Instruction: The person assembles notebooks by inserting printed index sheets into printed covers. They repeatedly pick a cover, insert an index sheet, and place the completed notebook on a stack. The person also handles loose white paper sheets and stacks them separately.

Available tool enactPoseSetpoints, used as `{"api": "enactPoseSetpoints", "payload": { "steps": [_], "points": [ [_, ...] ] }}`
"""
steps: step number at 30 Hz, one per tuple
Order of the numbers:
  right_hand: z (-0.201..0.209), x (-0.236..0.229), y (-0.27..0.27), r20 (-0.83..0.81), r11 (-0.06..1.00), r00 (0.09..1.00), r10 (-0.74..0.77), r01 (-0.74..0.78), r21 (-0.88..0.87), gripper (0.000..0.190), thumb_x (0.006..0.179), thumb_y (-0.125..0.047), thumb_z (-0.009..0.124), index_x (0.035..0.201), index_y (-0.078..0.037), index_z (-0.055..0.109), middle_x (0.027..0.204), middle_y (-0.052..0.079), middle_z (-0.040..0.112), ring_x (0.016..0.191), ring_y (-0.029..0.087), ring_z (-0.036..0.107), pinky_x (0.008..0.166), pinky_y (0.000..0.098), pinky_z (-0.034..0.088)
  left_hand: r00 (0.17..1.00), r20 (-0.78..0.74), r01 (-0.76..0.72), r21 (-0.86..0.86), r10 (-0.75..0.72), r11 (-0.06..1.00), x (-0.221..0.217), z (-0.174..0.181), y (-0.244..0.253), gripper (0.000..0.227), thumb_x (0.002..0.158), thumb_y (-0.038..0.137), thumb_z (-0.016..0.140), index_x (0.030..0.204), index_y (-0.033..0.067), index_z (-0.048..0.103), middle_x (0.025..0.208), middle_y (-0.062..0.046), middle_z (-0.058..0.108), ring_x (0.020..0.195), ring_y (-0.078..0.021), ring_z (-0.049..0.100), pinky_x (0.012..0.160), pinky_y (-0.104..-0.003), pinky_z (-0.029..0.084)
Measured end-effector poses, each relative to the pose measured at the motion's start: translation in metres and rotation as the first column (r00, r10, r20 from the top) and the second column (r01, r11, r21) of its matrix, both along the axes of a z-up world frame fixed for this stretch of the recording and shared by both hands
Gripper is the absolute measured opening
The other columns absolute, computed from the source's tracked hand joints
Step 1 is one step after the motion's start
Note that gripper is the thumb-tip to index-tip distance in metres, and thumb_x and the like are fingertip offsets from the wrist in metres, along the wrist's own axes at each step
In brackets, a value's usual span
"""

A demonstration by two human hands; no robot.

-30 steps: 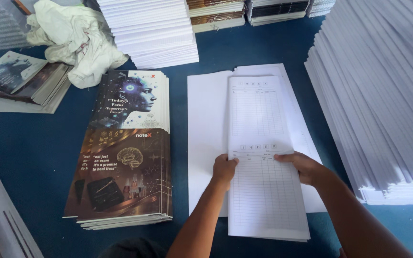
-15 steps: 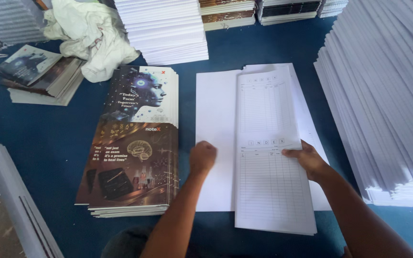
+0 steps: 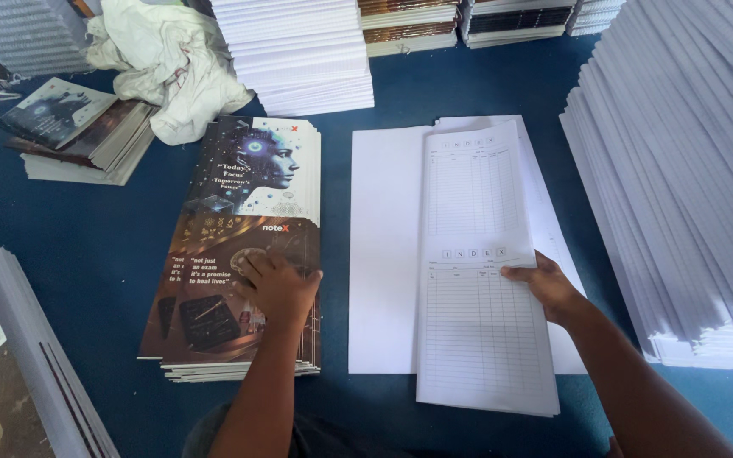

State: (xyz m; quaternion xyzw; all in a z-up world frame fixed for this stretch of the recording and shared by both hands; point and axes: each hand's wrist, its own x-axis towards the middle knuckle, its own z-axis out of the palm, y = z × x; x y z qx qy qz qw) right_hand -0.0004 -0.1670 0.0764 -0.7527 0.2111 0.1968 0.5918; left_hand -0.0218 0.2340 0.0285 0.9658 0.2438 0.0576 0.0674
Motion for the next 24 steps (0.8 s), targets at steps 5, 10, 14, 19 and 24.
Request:
{"api": "enactPoseSetpoints", "payload": {
  "steps": [5,10,14,19,24],
  "points": [
    [0.001,-0.002,0.001,-0.009,0.999,1.000,-0.016,0.016,-0.037,0.062,0.092,-0.015,0.061,0.149,-0.003,0.042,0.126,0.032,0.065,0.108,0.041,0.073,0.091,0.0524,0.062,0.998,0.054,0.034,-0.029,-0.033,0.999,-0.004,-0.007,-0.005,0.104,0.070,0.053,0.083,0.151,0.0039,0.040,0.155,-0.024,0.035,0.147,-0.0429,0.028,0.112,-0.067,0.026],
    [0.000,-0.001,0.000,-0.009,1.000,1.000,-0.017,0.017,-0.026,0.060,0.091,-0.015,0.062,0.147,-0.004,0.045,0.126,0.031,0.066,0.108,0.040,0.073,0.092,0.0515,0.061,0.997,0.010,0.071,-0.048,-0.070,0.996,-0.005,0.004,-0.014,0.099,0.072,0.048,0.084,0.149,0.0037,0.040,0.148,-0.026,0.043,0.141,-0.0409,0.035,0.110,-0.067,0.027],
    [-0.003,-0.001,-0.001,0.008,1.000,1.000,-0.003,0.003,0.005,0.059,0.091,-0.013,0.063,0.146,-0.002,0.047,0.125,0.032,0.066,0.107,0.040,0.073,0.091,0.0520,0.061,0.994,0.010,0.109,-0.078,-0.108,0.991,-0.006,0.020,-0.023,0.084,0.074,0.046,0.083,0.139,0.0034,0.052,0.133,-0.022,0.058,0.127,-0.0354,0.050,0.101,-0.068,0.032],
    [-0.003,0.000,0.000,-0.008,0.999,0.999,-0.044,0.045,0.016,0.058,0.089,-0.012,0.064,0.145,-0.004,0.049,0.125,0.030,0.066,0.108,0.039,0.072,0.091,0.0514,0.062,0.991,-0.002,0.132,-0.256,-0.137,0.958,-0.009,0.040,-0.033,0.035,0.087,0.041,0.074,0.095,0.0066,0.075,0.091,-0.010,0.074,0.086,-0.0257,0.074,0.084,-0.043,0.057],
    [0.000,0.000,-0.002,-0.006,0.998,0.998,-0.059,0.059,-0.008,0.058,0.089,-0.013,0.065,0.144,-0.004,0.049,0.124,0.030,0.067,0.107,0.039,0.073,0.090,0.0499,0.062,0.987,0.114,0.150,-0.410,-0.113,0.899,-0.013,0.055,-0.059,0.029,0.083,0.035,0.074,0.090,0.0070,0.076,0.085,-0.010,0.075,0.077,-0.0249,0.074,0.075,-0.042,0.058]
  ]
}}
